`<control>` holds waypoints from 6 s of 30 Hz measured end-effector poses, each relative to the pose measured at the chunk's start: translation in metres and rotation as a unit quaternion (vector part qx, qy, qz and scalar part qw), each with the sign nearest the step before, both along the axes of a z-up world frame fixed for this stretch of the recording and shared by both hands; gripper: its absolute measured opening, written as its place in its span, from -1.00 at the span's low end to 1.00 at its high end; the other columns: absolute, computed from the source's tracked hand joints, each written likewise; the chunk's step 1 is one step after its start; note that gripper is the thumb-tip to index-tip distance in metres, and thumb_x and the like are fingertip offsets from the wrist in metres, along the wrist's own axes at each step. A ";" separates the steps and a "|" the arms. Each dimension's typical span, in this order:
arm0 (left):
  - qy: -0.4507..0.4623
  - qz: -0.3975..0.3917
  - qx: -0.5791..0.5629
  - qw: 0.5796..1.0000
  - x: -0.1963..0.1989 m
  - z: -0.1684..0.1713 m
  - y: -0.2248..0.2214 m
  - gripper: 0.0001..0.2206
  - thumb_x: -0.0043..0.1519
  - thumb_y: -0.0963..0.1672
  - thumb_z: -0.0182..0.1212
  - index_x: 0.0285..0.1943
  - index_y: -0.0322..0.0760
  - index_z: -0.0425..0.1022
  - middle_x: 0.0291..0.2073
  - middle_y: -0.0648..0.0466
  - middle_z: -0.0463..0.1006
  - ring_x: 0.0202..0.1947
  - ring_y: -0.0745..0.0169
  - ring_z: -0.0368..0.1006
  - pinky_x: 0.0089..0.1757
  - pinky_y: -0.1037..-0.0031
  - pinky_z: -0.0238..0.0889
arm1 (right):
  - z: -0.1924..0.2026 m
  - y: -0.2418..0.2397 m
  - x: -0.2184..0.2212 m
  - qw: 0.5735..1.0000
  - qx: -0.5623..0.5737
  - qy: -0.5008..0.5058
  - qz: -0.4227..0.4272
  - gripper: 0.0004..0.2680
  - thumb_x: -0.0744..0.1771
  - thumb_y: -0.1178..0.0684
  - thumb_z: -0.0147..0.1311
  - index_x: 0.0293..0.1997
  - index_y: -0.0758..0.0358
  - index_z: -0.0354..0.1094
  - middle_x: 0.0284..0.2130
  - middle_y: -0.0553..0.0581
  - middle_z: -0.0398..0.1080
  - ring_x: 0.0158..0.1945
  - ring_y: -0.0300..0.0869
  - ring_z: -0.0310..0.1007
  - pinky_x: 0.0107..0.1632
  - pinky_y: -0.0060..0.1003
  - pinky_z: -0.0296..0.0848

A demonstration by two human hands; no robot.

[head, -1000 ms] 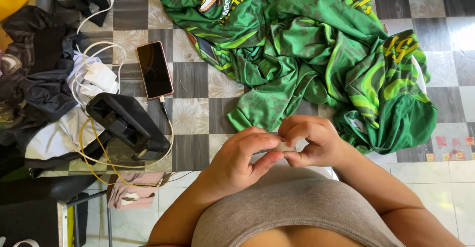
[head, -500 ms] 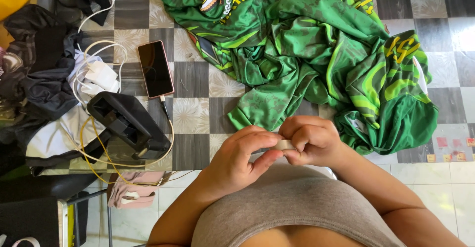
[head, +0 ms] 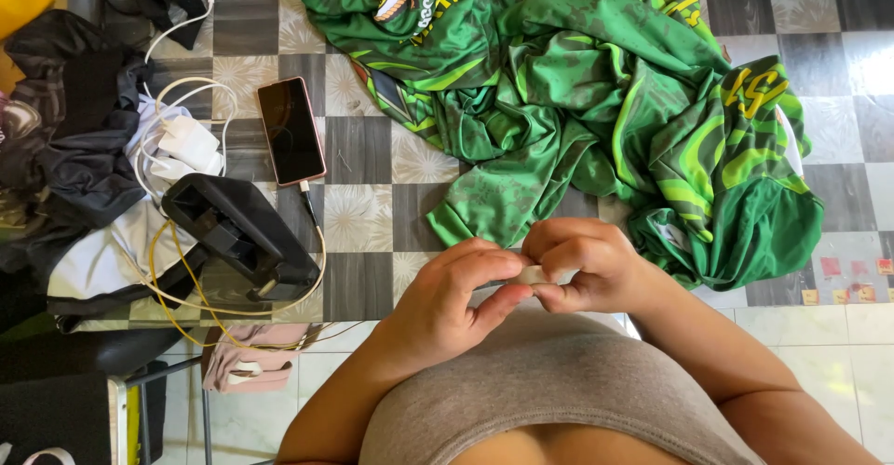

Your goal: Folding a shirt, rolling it into a tight bundle, and securing it with a label, then trimming fabric with scissors.

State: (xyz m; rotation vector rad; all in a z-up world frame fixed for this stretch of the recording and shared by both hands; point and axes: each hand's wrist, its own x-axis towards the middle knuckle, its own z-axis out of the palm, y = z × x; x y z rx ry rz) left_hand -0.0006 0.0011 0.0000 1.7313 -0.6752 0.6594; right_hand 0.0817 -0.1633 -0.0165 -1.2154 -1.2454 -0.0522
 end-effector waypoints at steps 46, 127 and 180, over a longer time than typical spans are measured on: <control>-0.009 0.004 -0.004 1.000 0.000 -0.005 -0.001 -0.81 0.18 -0.26 0.15 -0.05 -0.45 0.35 -0.31 -0.05 0.54 -0.43 0.04 0.46 -0.40 0.36 0.43 | -0.001 0.000 -0.008 0.998 -0.008 0.020 -0.060 -0.84 0.23 0.10 0.22 -0.50 0.23 0.26 -0.68 0.09 0.26 -0.67 -0.17 0.26 -0.58 -0.40 0.39; 0.586 0.020 -0.044 0.809 -0.195 -0.110 0.216 -0.94 0.06 -0.22 0.29 -0.33 -0.29 0.62 -0.45 0.02 0.64 -0.45 0.33 0.53 -0.35 0.56 0.44 | -0.068 0.176 -0.245 0.895 -0.324 0.290 -0.100 -0.82 0.30 -0.02 0.05 -0.38 0.32 0.35 -0.21 0.32 0.41 -0.36 0.10 0.51 -0.26 -0.16 0.50; 0.402 -0.133 0.074 0.903 -0.096 -0.075 0.241 -0.96 0.07 -0.20 0.30 -0.36 -0.17 0.55 -0.36 0.14 0.54 -0.39 0.35 0.43 -0.33 0.63 0.38 | -0.117 0.142 -0.225 0.747 0.049 0.469 -0.468 -0.94 0.36 0.17 -0.07 -0.20 0.34 0.26 -0.20 0.20 0.36 -0.32 -0.20 0.45 -0.17 -0.25 0.56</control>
